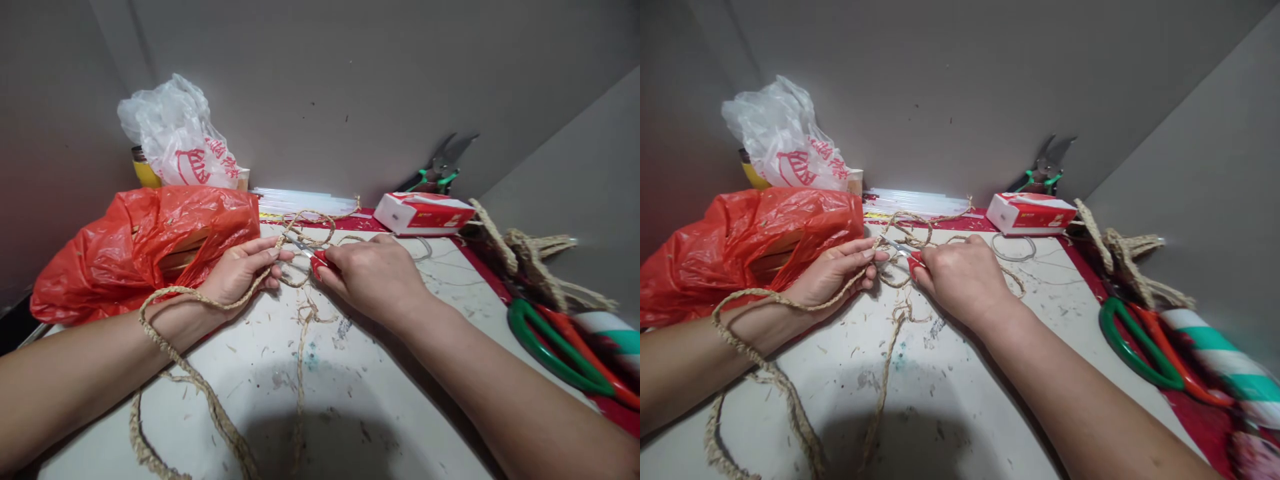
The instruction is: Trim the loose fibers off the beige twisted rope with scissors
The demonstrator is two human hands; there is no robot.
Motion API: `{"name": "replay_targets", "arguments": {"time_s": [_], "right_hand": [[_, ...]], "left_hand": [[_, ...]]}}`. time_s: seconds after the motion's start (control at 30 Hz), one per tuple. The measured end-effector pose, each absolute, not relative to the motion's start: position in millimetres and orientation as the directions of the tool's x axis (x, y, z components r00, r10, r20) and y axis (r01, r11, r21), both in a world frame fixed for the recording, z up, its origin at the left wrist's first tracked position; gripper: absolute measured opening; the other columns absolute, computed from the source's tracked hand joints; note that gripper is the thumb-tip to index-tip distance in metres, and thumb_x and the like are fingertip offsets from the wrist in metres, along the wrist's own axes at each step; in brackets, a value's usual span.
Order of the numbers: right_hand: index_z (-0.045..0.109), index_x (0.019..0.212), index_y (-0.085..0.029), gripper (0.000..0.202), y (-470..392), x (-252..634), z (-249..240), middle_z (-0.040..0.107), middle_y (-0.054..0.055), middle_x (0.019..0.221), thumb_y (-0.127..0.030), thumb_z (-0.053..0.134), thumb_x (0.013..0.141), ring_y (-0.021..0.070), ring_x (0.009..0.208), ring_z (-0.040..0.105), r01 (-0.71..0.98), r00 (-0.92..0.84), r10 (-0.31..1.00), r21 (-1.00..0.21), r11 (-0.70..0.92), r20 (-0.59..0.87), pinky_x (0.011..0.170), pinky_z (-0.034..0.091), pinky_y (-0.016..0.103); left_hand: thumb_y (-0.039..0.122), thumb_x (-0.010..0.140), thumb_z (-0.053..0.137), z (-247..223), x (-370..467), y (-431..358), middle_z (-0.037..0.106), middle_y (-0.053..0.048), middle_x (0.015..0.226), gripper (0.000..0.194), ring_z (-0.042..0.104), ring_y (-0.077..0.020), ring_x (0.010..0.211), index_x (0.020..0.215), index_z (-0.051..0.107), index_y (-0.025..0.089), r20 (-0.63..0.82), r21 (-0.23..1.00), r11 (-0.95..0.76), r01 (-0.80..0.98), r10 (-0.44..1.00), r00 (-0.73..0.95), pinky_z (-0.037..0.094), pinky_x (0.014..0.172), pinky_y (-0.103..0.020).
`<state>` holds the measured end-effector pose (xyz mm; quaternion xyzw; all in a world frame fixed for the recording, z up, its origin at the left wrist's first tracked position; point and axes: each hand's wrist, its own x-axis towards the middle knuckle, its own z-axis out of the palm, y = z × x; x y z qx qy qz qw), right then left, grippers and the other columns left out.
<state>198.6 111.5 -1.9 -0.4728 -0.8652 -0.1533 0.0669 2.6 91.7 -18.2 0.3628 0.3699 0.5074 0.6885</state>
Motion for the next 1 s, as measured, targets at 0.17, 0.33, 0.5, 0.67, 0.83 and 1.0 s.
{"name": "replay_targets", "arguments": {"time_s": [0.17,0.33,0.5,0.67,0.83,1.0], "right_hand": [[0.063,0.075,-0.018,0.033,110.5,196.6,-4.0,0.069,0.007,0.073,-0.046,0.047,0.081,0.02,0.066,0.059,0.837,-0.547,0.792,0.186,0.514,0.271,0.065,0.027,0.033],[0.065,0.082,-0.016,0.037,109.1,195.4,-3.0,0.07,0.009,0.075,-0.048,0.045,0.081,0.0223,0.07,0.061,0.832,-0.554,0.788,0.222,0.508,0.27,0.067,0.028,0.035],[0.065,0.079,-0.016,0.036,109.6,195.2,-1.5,0.07,0.009,0.074,-0.047,0.047,0.083,0.0219,0.068,0.061,0.833,-0.55,0.796,0.241,0.499,0.253,0.067,0.027,0.035],[0.065,0.075,-0.019,0.03,111.8,196.0,-1.5,0.07,0.006,0.07,-0.039,0.046,0.087,0.0191,0.062,0.059,0.833,-0.549,0.8,0.235,0.501,0.241,0.065,0.026,0.033],[0.065,0.072,-0.02,0.031,111.9,196.7,-2.9,0.068,0.004,0.065,-0.038,0.044,0.087,0.0167,0.057,0.056,0.842,-0.537,0.809,0.208,0.498,0.239,0.063,0.026,0.032],[0.064,0.074,-0.018,0.034,110.2,195.2,-4.1,0.069,0.006,0.069,-0.046,0.047,0.082,0.0192,0.062,0.058,0.844,-0.535,0.807,0.196,0.499,0.249,0.061,0.027,0.032]], "left_hand": [[0.009,0.076,0.065,-19.7,2.3,92.3,0.069,-0.006,0.081,0.016,0.056,-0.006,0.052,0.091,0.062,0.011,-0.163,0.863,0.233,-0.448,0.968,0.19,0.047,0.048,-0.018],[0.01,0.076,0.065,-19.7,3.2,91.7,0.07,-0.007,0.083,0.017,0.057,-0.0072,0.053,0.093,0.061,0.012,-0.155,0.865,0.223,-0.45,0.971,0.182,0.048,0.048,-0.019],[0.009,0.075,0.066,-22.1,2.4,92.9,0.07,-0.007,0.083,0.02,0.058,-0.008,0.055,0.094,0.061,0.012,-0.16,0.862,0.22,-0.457,0.973,0.167,0.048,0.049,-0.02],[0.015,0.074,0.07,-23.8,0.1,94.1,0.07,-0.005,0.084,0.018,0.058,-0.0072,0.054,0.091,0.063,0.014,-0.106,0.88,0.191,-0.436,0.972,0.211,0.048,0.05,-0.02],[0.014,0.074,0.069,-20.3,1.9,92.9,0.07,-0.006,0.084,0.019,0.057,-0.0065,0.052,0.092,0.063,0.013,-0.133,0.883,0.206,-0.421,0.971,0.197,0.047,0.049,-0.02],[0.014,0.072,0.07,-19.1,3.0,91.6,0.069,-0.005,0.082,0.017,0.056,-0.0067,0.052,0.087,0.063,0.012,-0.142,0.885,0.207,-0.417,0.973,0.181,0.047,0.049,-0.021]]}}
